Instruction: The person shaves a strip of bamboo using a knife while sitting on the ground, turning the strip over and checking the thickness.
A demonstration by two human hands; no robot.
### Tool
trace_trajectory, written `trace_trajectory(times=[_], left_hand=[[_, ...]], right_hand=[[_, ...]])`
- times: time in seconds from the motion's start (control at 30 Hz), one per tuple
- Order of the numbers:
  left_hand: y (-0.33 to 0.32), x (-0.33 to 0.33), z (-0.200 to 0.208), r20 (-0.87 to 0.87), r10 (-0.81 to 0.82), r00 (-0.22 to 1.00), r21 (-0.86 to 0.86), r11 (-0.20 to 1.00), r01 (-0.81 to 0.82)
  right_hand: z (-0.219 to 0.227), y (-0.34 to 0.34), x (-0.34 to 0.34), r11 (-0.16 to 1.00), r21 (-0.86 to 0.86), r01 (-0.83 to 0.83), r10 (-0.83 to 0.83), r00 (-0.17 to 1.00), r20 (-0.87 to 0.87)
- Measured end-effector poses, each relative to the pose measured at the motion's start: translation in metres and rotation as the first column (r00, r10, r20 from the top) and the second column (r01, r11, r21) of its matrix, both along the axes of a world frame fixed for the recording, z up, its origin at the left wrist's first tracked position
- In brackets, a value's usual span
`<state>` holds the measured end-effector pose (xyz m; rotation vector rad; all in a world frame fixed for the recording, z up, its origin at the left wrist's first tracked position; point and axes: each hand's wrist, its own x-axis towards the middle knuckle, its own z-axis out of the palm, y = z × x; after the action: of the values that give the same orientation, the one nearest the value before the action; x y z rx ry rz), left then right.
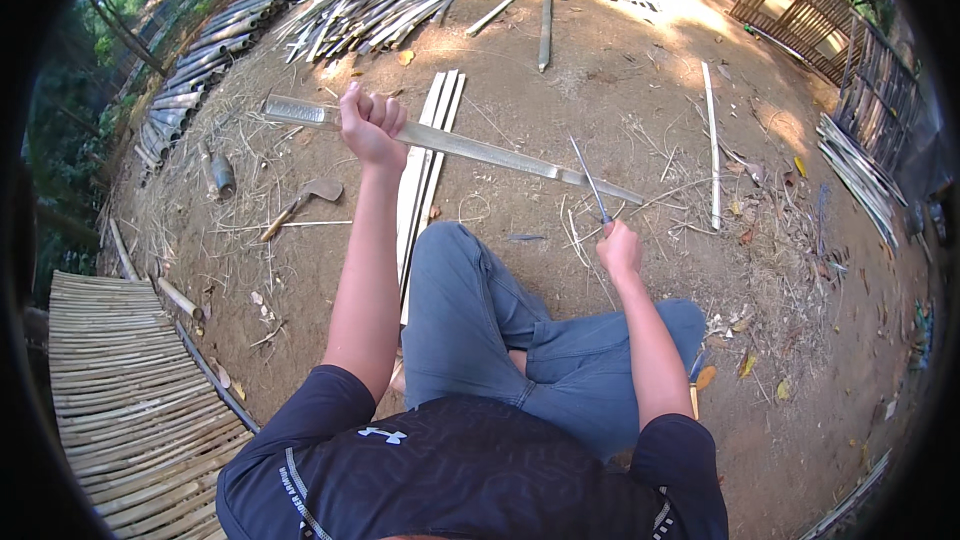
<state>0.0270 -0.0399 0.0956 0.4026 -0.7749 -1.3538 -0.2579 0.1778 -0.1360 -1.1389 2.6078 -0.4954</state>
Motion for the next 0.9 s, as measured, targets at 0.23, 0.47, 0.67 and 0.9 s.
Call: trace_trajectory(times=[0.23,0.47,0.67,0.9], left_hand=[[0.003,-0.007,-0.003,-0.014,-0.007,1.0,0.04,0.999,0.007],[0.0,0.01,-0.009,0.001,-0.004,1.0,0.023,1.0,0.004],[-0.001,0.001,-0.007,-0.024,-0.025,0.999,0.034,0.999,0.025],[0.005,0.001,0.001,-0.005,-0.074,0.997,-0.032,0.997,0.073]], right_hand=[[-0.019,0.003,-0.025,0.99,0.005,0.137,-0.137,0.99,0.004],[-0.004,0.004,-0.018,0.999,0.017,-0.031,0.031,1.0,-0.005],[-0.052,0.014,-0.047,0.988,0.078,0.134,-0.135,0.991,0.012],[-0.028,0.006,-0.025,0.991,0.005,0.133,-0.133,0.99,0.044]])
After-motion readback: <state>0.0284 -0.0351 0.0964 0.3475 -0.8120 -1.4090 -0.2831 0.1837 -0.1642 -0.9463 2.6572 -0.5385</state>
